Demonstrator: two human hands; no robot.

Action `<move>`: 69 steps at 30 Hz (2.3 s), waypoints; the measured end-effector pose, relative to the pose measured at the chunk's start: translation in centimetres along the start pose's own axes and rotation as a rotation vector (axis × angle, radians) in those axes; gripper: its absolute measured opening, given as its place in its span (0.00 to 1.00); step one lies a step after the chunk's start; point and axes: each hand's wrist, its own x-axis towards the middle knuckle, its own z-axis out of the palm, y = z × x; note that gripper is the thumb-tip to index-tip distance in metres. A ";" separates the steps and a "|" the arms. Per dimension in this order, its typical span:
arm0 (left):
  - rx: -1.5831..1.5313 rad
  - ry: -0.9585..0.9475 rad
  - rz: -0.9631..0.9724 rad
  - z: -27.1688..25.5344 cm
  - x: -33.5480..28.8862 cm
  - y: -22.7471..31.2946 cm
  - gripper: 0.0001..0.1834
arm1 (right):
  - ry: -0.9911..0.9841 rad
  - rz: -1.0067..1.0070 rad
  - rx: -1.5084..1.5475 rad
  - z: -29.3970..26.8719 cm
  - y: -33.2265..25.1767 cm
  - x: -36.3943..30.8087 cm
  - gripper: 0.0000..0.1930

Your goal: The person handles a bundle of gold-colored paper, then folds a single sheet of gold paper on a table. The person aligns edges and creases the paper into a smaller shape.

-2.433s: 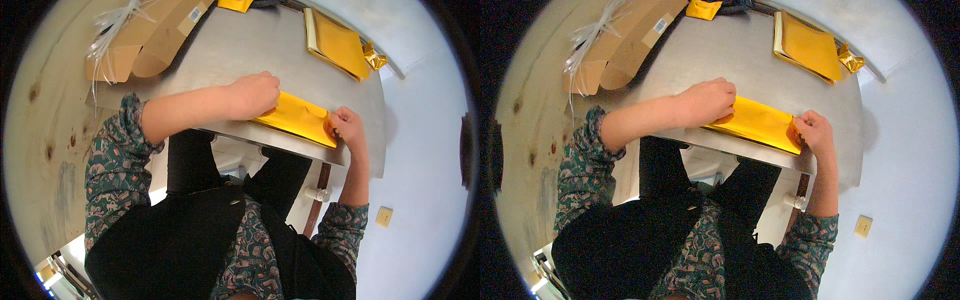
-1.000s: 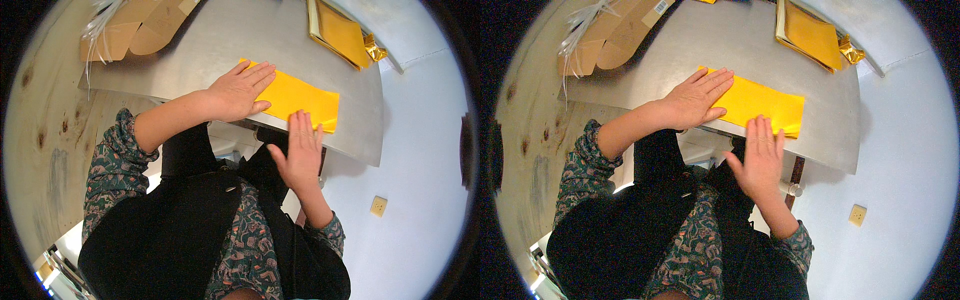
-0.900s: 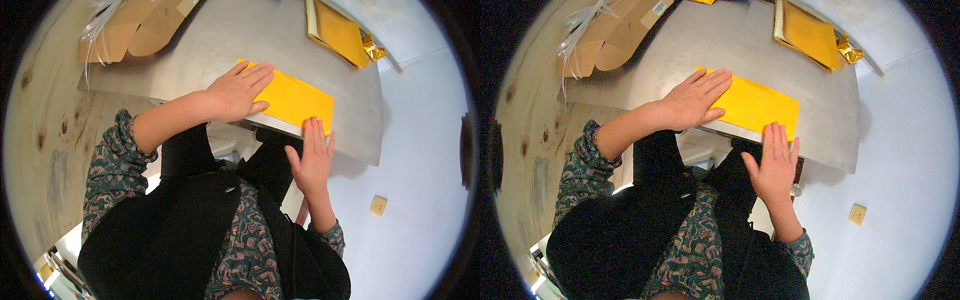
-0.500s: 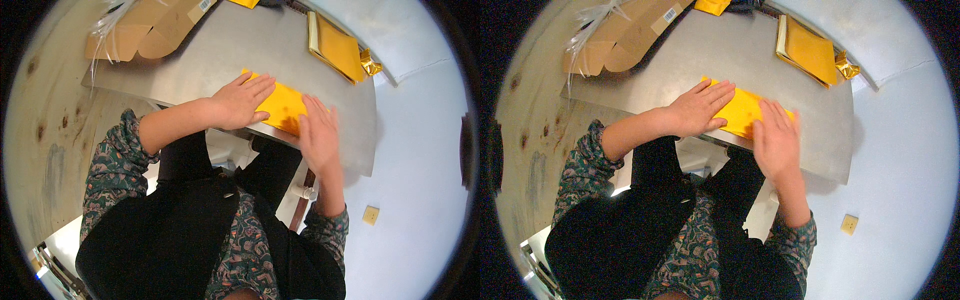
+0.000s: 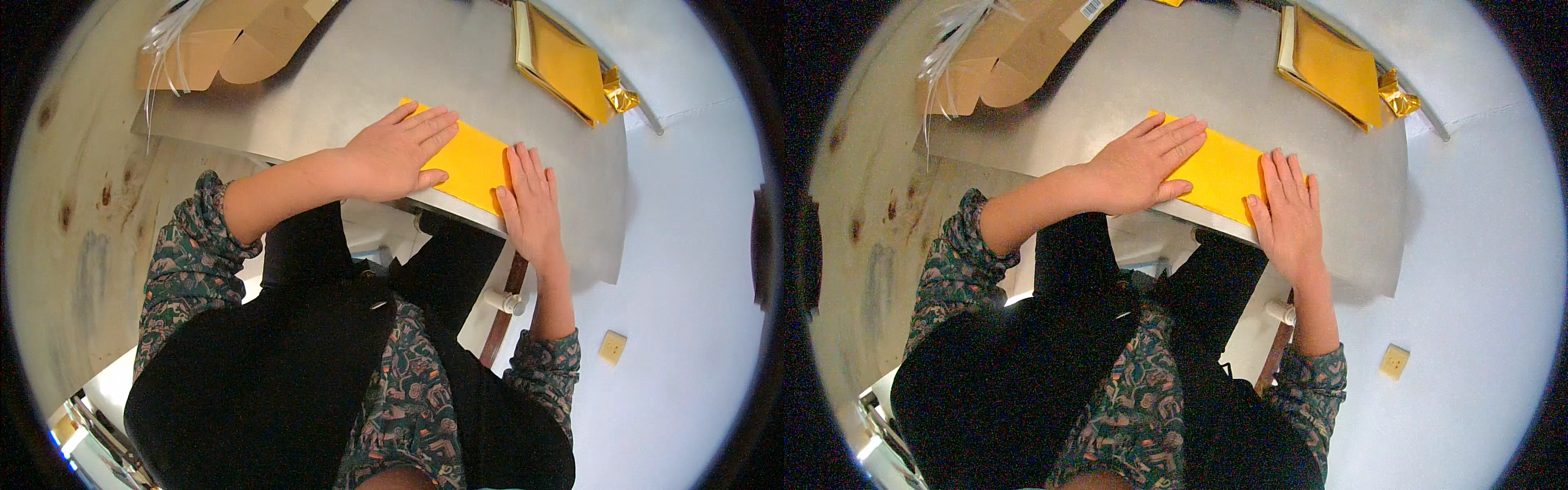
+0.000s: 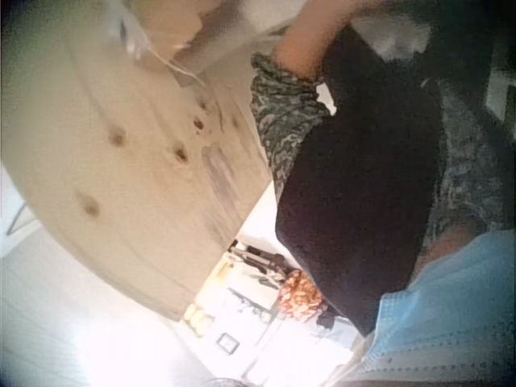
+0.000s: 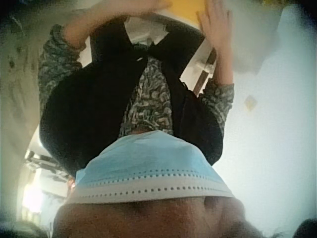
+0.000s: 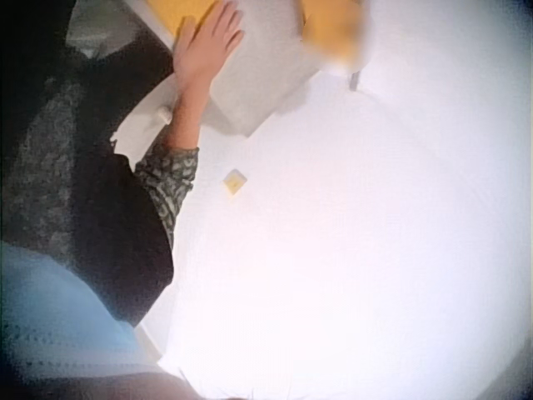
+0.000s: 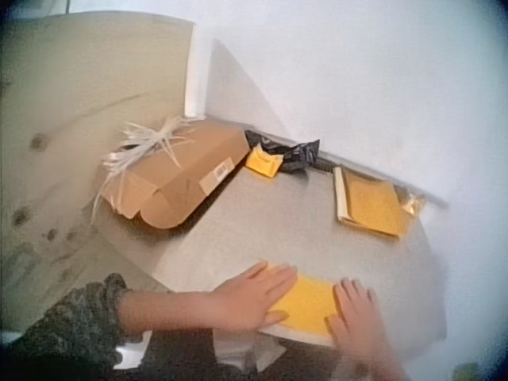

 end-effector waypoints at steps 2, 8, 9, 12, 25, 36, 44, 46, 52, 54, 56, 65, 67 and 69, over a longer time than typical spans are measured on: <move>-0.025 0.022 0.007 -0.6 0.0 0.0 0.39 | 0.003 -0.004 -0.009 0.2 0.0 0.0 0.32; 0.164 0.100 0.213 -1.5 -0.3 3.2 0.33 | 0.015 -0.004 -0.018 0.6 -0.1 0.1 0.31; 0.104 0.103 0.240 -1.0 -0.2 4.5 0.34 | 0.009 0.003 -0.011 0.5 -0.1 0.0 0.31; 0.000 0.094 0.244 0.7 0.0 7.7 0.37 | 0.009 0.001 -0.007 0.5 -0.2 0.2 0.31; 0.022 0.103 0.019 -1.0 -5.1 5.5 0.39 | -0.005 -0.001 -0.001 0.2 -0.5 0.3 0.31; 0.131 0.122 -0.139 -3.9 -10.4 1.8 0.31 | -0.025 0.004 -0.012 0.2 -0.5 0.5 0.31; 0.038 0.076 -0.225 -5.5 -10.9 1.4 0.34 | -0.020 -0.006 -0.002 -0.1 -0.7 0.5 0.32; -0.046 0.146 -0.188 -6.2 -10.0 1.3 0.33 | -0.023 -0.002 -0.010 -0.2 -0.8 0.5 0.32; -0.103 0.153 0.084 -4.1 -1.9 0.0 0.29 | -0.054 0.029 -0.005 -0.6 -1.2 0.6 0.32; -0.055 0.088 0.066 -3.6 -1.3 -1.5 0.31 | -0.083 0.043 -0.004 -0.8 -1.4 0.7 0.33; -0.048 -0.008 0.040 -3.5 -1.6 -2.7 0.35 | -0.112 0.065 0.008 -1.0 -1.7 0.9 0.33; -0.094 -0.108 -0.064 -5.0 -3.2 -4.5 0.42 | -0.136 0.073 0.062 -1.5 -1.6 0.9 0.35; -0.124 -0.105 -0.059 -4.8 -3.1 -4.5 0.41 | -0.140 0.066 0.072 -1.2 -1.4 0.7 0.35; -0.116 -0.118 -0.088 -5.0 -3.5 -3.8 0.37 | -0.151 0.071 0.074 -1.4 -1.0 0.3 0.35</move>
